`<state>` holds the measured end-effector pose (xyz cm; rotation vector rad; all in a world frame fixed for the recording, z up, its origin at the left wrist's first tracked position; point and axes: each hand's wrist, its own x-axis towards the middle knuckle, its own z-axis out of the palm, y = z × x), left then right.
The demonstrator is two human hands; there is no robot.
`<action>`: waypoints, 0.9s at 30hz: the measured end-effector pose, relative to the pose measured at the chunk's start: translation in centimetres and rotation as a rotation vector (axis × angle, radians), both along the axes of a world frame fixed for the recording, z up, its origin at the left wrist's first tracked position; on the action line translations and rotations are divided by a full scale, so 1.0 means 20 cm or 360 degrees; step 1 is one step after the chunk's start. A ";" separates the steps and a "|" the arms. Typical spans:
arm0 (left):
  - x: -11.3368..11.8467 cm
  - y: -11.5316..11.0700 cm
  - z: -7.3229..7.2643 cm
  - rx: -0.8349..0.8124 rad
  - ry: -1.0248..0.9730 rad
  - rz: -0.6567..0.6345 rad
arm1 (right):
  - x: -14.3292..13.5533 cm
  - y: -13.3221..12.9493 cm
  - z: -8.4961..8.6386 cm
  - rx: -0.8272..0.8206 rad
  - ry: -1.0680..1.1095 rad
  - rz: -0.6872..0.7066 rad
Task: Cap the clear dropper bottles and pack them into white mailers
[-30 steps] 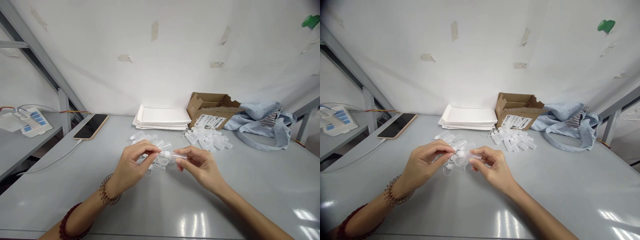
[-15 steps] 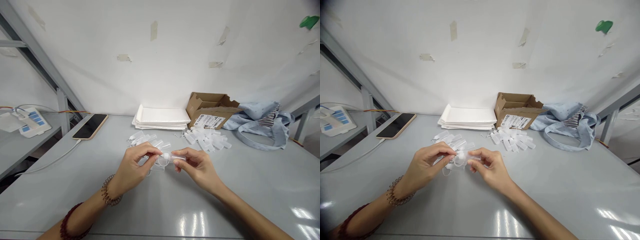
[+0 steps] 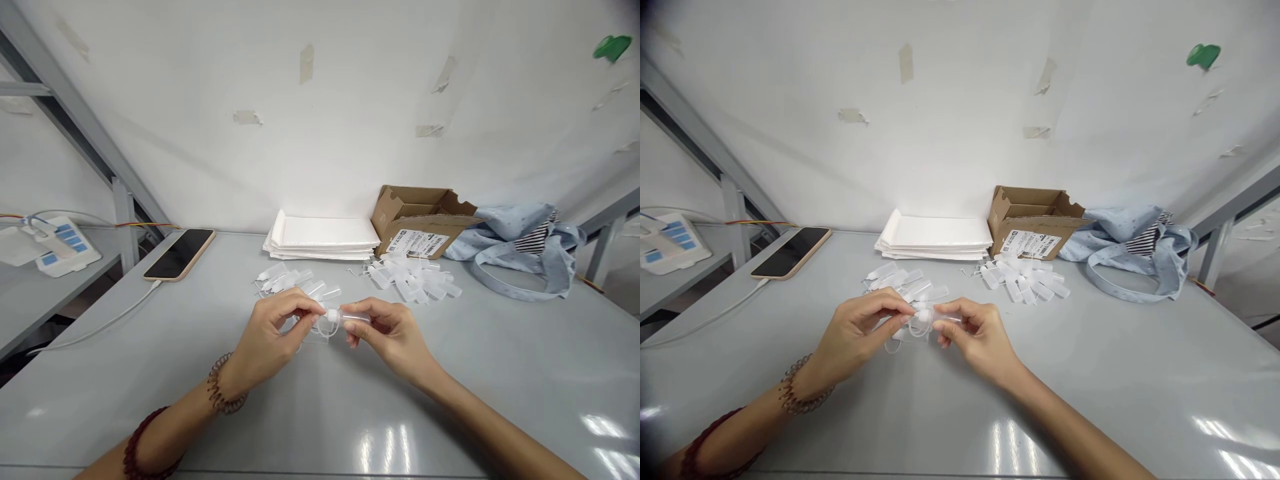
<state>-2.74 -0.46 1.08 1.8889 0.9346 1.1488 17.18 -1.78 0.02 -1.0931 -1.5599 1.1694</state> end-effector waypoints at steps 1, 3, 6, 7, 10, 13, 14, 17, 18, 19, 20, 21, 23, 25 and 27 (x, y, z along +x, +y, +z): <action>0.00 0.00 0.00 0.0001 0.0005 -0.0002 | 0.00 0.00 0.00 -0.0004 0.0000 0.0001; 0.01 0.00 -0.01 -0.0002 0.0029 0.0002 | 0.00 0.00 0.00 -0.0007 -0.0011 -0.0005; 0.01 0.01 -0.02 -0.0042 0.0093 0.0024 | 0.00 0.02 0.01 -0.0009 -0.0052 0.0056; 0.01 0.02 -0.02 -0.0074 0.0111 0.0034 | 0.01 0.04 0.01 0.0014 -0.0094 0.0084; -0.01 0.03 -0.01 -0.0196 0.0145 0.0119 | 0.09 0.13 0.02 0.0285 -0.0405 -0.0028; -0.03 0.05 0.01 -0.0277 0.0189 0.0318 | 0.22 0.25 -0.02 0.0817 -0.1024 -0.0447; -0.04 0.06 0.02 -0.0301 0.0223 0.0381 | 0.27 0.29 -0.04 0.0945 -0.1326 -0.0554; -0.07 0.08 0.05 -0.0376 0.0418 0.0508 | 0.37 0.37 -0.10 0.0961 -0.1552 -0.0686; -0.08 0.09 0.05 -0.0408 0.0490 0.0523 | 0.40 0.39 -0.12 0.0948 -0.1589 -0.0710; -0.08 0.10 0.06 -0.0446 0.0555 0.0523 | 0.42 0.40 -0.14 0.0937 -0.1627 -0.0732; -0.09 0.10 0.06 -0.0485 0.0608 0.0510 | 0.43 0.41 -0.15 0.0926 -0.1659 -0.0748; -0.10 0.11 0.06 -0.0522 0.0644 0.0495 | 0.44 0.42 -0.16 0.0916 -0.1683 -0.0754; -0.11 0.11 0.06 -0.0561 0.0687 0.0482 | 0.46 0.43 -0.18 0.0894 -0.1709 -0.0746; -0.12 0.11 0.06 -0.0550 0.0708 0.0495 | 0.47 0.44 -0.19 0.0873 -0.1715 -0.0741; -0.12 0.11 0.06 -0.0533 0.0715 0.0507 | 0.47 0.44 -0.19 0.0852 -0.1714 -0.0767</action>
